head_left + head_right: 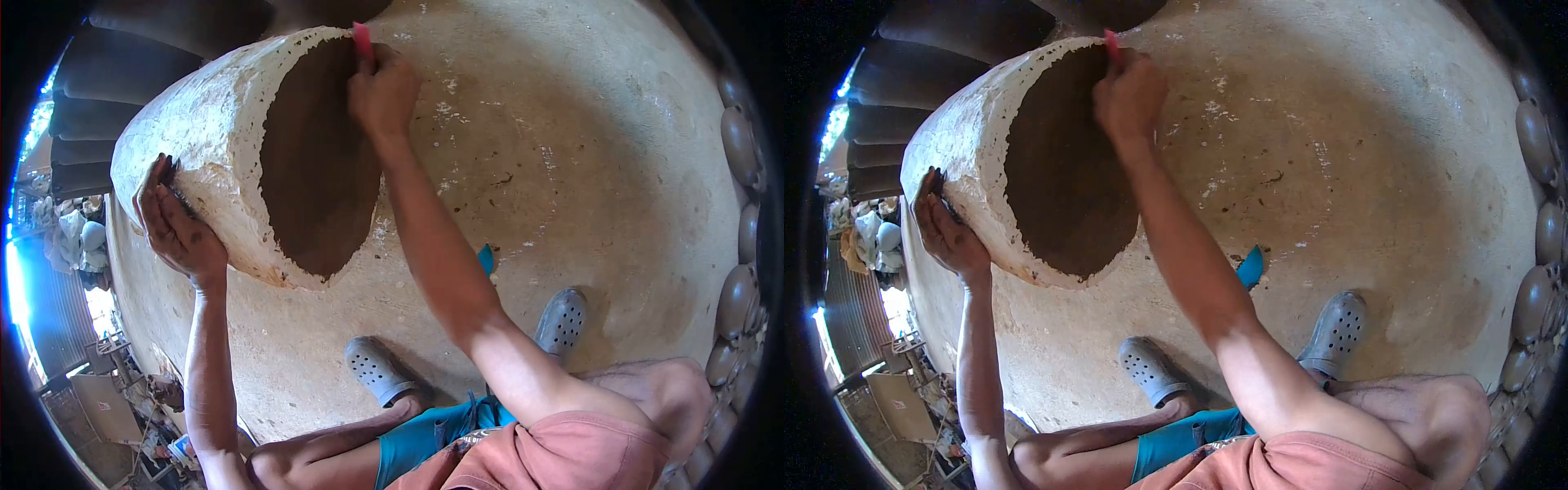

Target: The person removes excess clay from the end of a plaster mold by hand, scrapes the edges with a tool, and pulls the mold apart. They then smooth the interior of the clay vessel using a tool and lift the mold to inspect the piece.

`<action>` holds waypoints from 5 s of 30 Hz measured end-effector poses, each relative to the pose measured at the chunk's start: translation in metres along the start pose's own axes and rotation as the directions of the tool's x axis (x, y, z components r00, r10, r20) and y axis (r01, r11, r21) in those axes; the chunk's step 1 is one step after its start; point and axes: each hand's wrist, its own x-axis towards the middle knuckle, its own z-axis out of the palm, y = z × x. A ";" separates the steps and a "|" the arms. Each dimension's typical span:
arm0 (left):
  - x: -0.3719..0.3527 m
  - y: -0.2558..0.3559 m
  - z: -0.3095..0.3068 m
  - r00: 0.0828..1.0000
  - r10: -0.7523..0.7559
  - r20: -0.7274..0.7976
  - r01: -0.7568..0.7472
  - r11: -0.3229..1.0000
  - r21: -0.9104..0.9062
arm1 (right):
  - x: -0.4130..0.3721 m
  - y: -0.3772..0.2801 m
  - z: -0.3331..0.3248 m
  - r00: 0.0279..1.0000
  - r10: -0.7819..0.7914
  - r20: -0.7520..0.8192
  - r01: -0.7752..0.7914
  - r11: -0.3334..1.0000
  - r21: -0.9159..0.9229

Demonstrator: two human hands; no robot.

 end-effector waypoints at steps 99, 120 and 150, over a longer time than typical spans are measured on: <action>-0.223 0.169 -0.245 -0.371 -0.814 0.447 0.893 -0.444 -0.067 | -0.243 -0.079 -0.236 0.046 0.867 0.496 -0.195 0.495 -0.847; -0.243 0.252 -0.519 -0.739 -0.647 0.188 0.133 -0.414 -0.901 | -0.870 -0.675 0.111 -0.919 0.041 0.392 0.193 0.913 0.359; -0.171 0.261 -0.515 -0.241 -0.840 0.485 0.221 -0.534 -0.816 | -0.450 -0.536 -0.222 -0.151 0.378 0.913 0.495 0.829 -0.262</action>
